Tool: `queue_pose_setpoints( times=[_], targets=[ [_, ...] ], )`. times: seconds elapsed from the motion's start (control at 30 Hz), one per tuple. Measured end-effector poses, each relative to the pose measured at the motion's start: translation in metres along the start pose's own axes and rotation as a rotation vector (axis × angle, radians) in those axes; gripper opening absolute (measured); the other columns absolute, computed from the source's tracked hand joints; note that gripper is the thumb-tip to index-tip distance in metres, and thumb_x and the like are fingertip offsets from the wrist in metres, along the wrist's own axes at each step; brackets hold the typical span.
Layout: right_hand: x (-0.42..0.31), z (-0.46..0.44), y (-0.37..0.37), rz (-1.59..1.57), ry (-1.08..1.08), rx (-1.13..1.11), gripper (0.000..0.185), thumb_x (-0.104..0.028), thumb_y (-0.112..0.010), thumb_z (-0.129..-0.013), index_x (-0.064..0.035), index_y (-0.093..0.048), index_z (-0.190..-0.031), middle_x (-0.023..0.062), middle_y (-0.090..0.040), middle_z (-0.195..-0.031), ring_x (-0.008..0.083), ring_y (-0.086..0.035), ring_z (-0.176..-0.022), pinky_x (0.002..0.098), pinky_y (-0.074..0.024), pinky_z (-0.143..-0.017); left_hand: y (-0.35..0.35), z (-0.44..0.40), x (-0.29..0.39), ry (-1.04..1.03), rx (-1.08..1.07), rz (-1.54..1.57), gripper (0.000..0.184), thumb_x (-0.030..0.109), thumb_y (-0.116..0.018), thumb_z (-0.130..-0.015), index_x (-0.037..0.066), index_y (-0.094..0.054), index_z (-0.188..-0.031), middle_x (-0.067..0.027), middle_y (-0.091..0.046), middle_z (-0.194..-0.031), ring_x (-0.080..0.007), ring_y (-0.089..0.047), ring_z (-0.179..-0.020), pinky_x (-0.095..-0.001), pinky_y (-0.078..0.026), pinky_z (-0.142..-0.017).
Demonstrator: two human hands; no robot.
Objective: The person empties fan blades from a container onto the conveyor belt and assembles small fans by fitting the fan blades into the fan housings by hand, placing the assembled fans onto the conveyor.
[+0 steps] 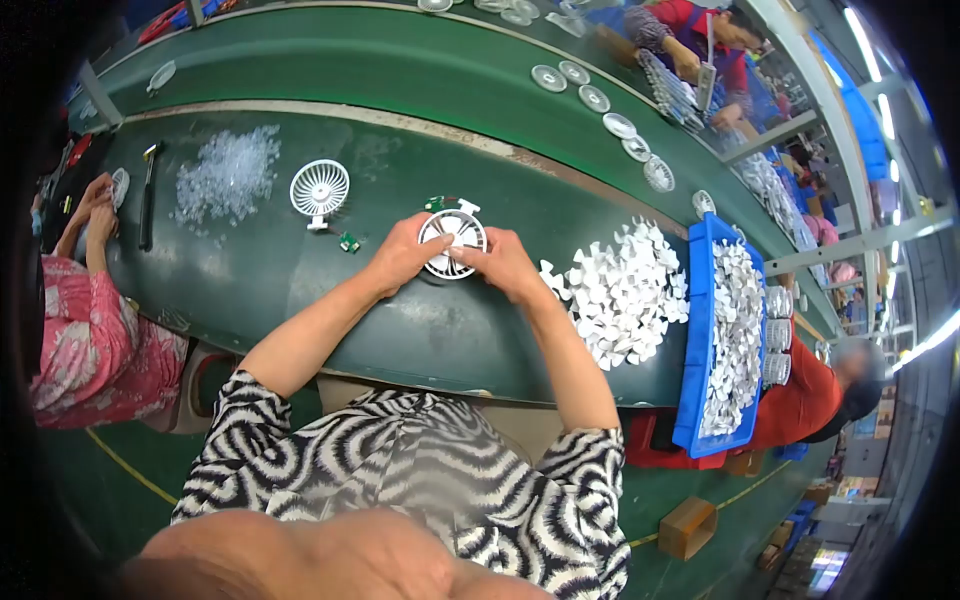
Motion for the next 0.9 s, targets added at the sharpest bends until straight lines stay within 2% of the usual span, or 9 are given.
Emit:
queue_pose_setpoints(
  times=[0.03, 0.1, 0.17, 0.23, 0.4, 0.5, 0.6, 0.7, 0.9],
  targets=[
    [-0.005, -0.006, 0.004, -0.035, 0.007, -0.046, 0.023, -0.022, -0.072, -0.077, -0.0045, -0.065, -0.090, -0.0018, -0.060, -0.068, 0.0066, -0.050, -0.051, 0.0217, -0.0374, -0.043, 0.002, -0.004, -0.010, -0.010, 0.015, -0.013, 0.038, 0.020, -0.063, -0.084, -0.005, -0.054, -0.112, -0.0133, -0.063, -0.096, -0.0169, -0.060, -0.087, -0.0308, -0.050, -0.075],
    [-0.004, -0.036, 0.040, -0.083, 0.088, 0.078, 0.020, -0.020, -0.072, -0.078, -0.0036, -0.063, -0.084, 0.0010, -0.060, -0.066, 0.0068, -0.051, -0.050, 0.0216, -0.0388, -0.043, 0.002, 0.000, -0.001, 0.054, 0.058, 0.256, 0.044, 0.022, -0.062, -0.088, -0.004, -0.048, -0.120, -0.0119, -0.062, -0.095, -0.0167, -0.060, -0.084, -0.0292, -0.051, -0.074],
    [-0.011, -0.050, 0.081, -0.389, 0.128, 0.291, 0.018, -0.016, -0.071, -0.080, -0.0006, -0.062, -0.082, 0.0040, -0.060, -0.067, 0.0105, -0.053, -0.051, 0.0227, -0.0440, -0.046, 0.012, -0.003, -0.002, 0.061, 0.103, 0.169, 0.039, 0.018, -0.055, -0.091, -0.003, -0.044, -0.123, -0.0132, -0.061, -0.098, -0.0180, -0.061, -0.084, -0.0290, -0.052, -0.074],
    [-0.007, -0.052, 0.111, -0.597, 0.166, 0.437, 0.017, -0.013, -0.067, -0.082, 0.0015, -0.061, -0.089, 0.0072, -0.063, -0.079, 0.0137, -0.061, -0.066, 0.0234, -0.0485, -0.053, 0.013, -0.004, -0.010, 0.084, 0.073, 0.137, 0.031, 0.016, -0.054, -0.092, -0.004, -0.048, -0.116, -0.0120, -0.061, -0.095, -0.0155, -0.061, -0.079, -0.0274, -0.052, -0.071],
    [-0.016, 0.013, 0.113, 0.052, 0.219, 0.452, 0.032, -0.014, -0.066, -0.080, 0.0020, -0.061, -0.108, 0.0062, -0.066, -0.087, 0.0135, -0.063, -0.075, 0.0255, -0.0497, -0.062, 0.000, 0.001, -0.003, 0.062, -0.003, -0.035, 0.025, 0.014, -0.053, -0.092, -0.003, -0.052, -0.109, -0.0094, -0.062, -0.090, -0.0137, -0.061, -0.076, -0.0257, -0.051, -0.068],
    [-0.018, 0.064, 0.079, 0.829, 0.358, 0.419, 0.038, -0.009, -0.065, -0.074, -0.0019, -0.059, -0.111, 0.0132, -0.062, -0.101, 0.0264, -0.062, -0.090, 0.0358, -0.0498, -0.078, -0.006, 0.003, -0.002, 0.044, -0.019, -0.078, 0.023, 0.014, -0.053, -0.091, -0.003, -0.054, -0.107, -0.0087, -0.062, -0.088, -0.0132, -0.061, -0.075, -0.0255, -0.051, -0.067],
    [0.000, 0.083, 0.043, 1.091, 0.381, 0.306, 0.040, -0.007, -0.066, -0.070, -0.0048, -0.057, -0.109, 0.0148, -0.057, -0.102, 0.0330, -0.054, -0.097, 0.0407, -0.0463, -0.083, -0.011, 0.003, 0.000, -0.008, -0.033, -0.120, 0.022, 0.013, -0.053, -0.091, -0.002, -0.054, -0.107, -0.0092, -0.063, -0.087, -0.0135, -0.061, -0.075, -0.0261, -0.051, -0.067],
    [0.004, 0.075, 0.031, 1.155, 0.490, 0.473, 0.026, -0.007, -0.066, -0.070, -0.0012, -0.061, -0.094, 0.0170, -0.057, -0.100, 0.0331, -0.054, -0.092, 0.0399, -0.0473, -0.076, -0.016, 0.006, -0.003, -0.053, -0.042, -0.203, 0.022, 0.014, -0.055, -0.089, -0.001, -0.056, -0.106, -0.0102, -0.064, -0.087, -0.0141, -0.062, -0.075, -0.0274, -0.052, -0.068],
    [-0.019, 0.075, -0.023, 0.823, 0.678, 0.343, 0.032, -0.013, -0.069, -0.075, -0.0018, -0.060, -0.103, 0.0172, -0.056, -0.106, 0.0347, -0.052, -0.099, 0.0410, -0.0457, -0.084, -0.003, 0.014, 0.054, -0.312, 0.027, -0.492, 0.022, 0.016, -0.060, -0.085, -0.001, -0.058, -0.100, -0.0131, -0.065, -0.083, -0.0217, -0.064, -0.077, -0.0326, -0.051, -0.069]
  ],
)
Point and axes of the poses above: each hand's wrist, its own z-axis away from the middle knuckle, its own y-axis out of the back of the hand, x = y × z, the point moved 8 cm from there along -z, towards the middle knuckle
